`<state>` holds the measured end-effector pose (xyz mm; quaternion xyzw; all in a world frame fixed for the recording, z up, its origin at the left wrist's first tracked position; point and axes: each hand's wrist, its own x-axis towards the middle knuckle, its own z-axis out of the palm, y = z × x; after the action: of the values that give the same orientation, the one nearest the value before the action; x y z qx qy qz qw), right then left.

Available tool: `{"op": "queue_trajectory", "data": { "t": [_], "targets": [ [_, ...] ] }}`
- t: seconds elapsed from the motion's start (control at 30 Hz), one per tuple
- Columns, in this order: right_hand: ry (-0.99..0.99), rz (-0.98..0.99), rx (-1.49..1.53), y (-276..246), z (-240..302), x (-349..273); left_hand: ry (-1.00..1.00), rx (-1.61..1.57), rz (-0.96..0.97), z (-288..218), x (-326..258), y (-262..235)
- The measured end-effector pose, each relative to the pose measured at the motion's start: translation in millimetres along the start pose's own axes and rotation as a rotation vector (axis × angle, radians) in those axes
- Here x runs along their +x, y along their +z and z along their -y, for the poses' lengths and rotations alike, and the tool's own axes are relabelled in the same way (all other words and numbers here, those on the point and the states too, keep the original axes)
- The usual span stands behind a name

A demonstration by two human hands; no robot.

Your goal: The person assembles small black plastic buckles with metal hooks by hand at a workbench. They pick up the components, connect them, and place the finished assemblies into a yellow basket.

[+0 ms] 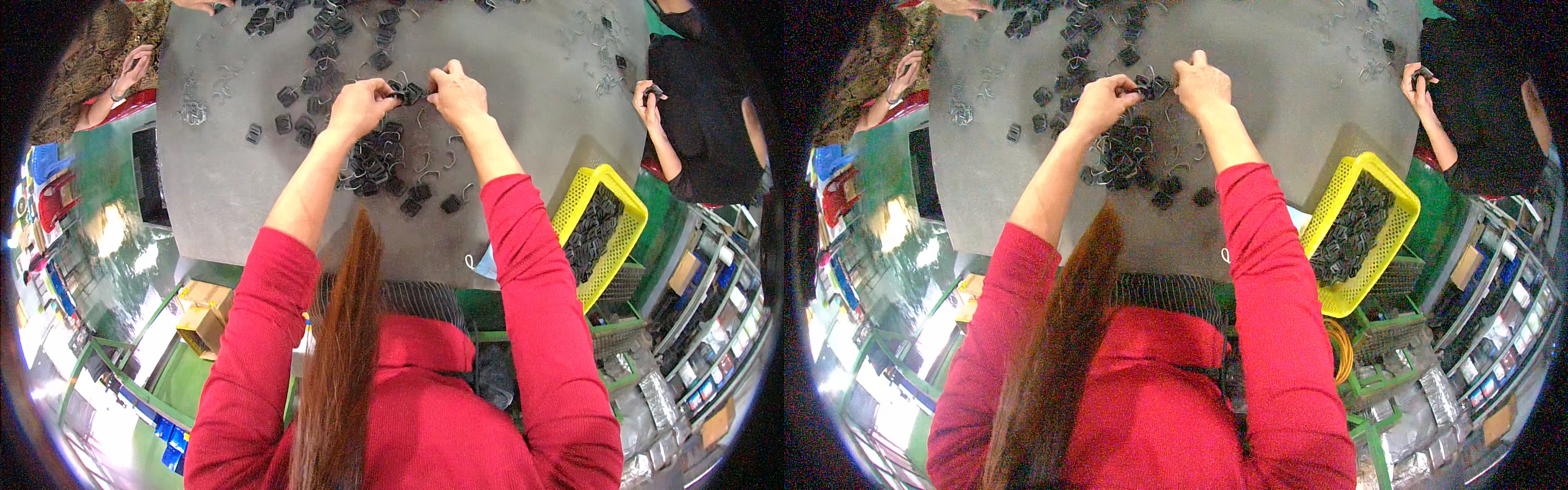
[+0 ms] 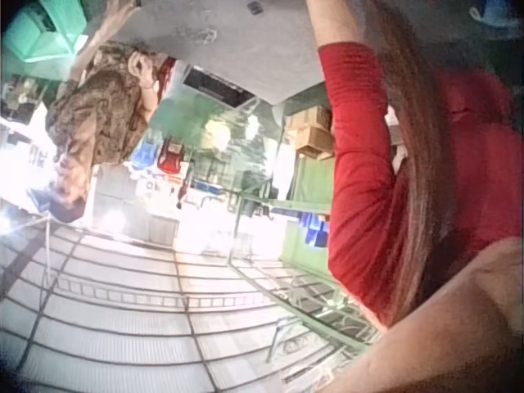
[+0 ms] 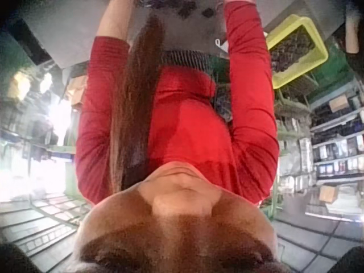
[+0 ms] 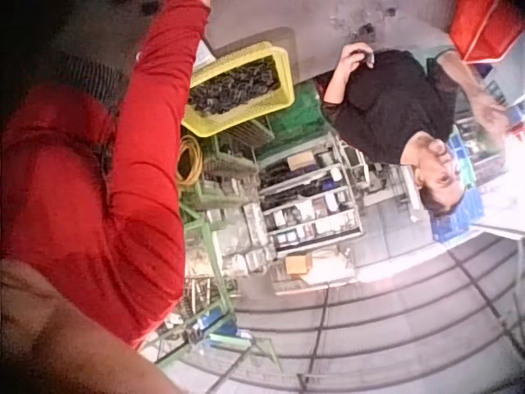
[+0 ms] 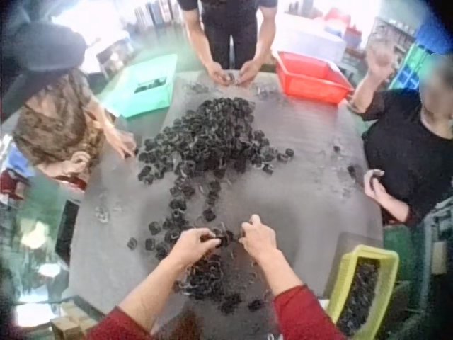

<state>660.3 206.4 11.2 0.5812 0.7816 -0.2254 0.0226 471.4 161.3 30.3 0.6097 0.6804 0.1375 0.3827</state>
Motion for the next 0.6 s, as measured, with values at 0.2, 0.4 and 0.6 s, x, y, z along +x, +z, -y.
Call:
{"op": "queue_trajectory", "data": {
  "t": [0.2,0.4,0.6],
  "targets": [
    [0.150,-0.070,0.125,2.3,-29.8,-49.6,-0.089,0.258,0.054,11.4,-11.2,-6.1],
    [0.355,-0.100,0.093,2.9,-34.3,-66.6,-0.103,0.079,0.116,25.6,-16.7,-15.0],
    [0.458,-0.064,0.151,3.2,-39.8,-69.4,-0.125,-0.734,0.485,20.8,-23.2,-52.1]
  ]
}}
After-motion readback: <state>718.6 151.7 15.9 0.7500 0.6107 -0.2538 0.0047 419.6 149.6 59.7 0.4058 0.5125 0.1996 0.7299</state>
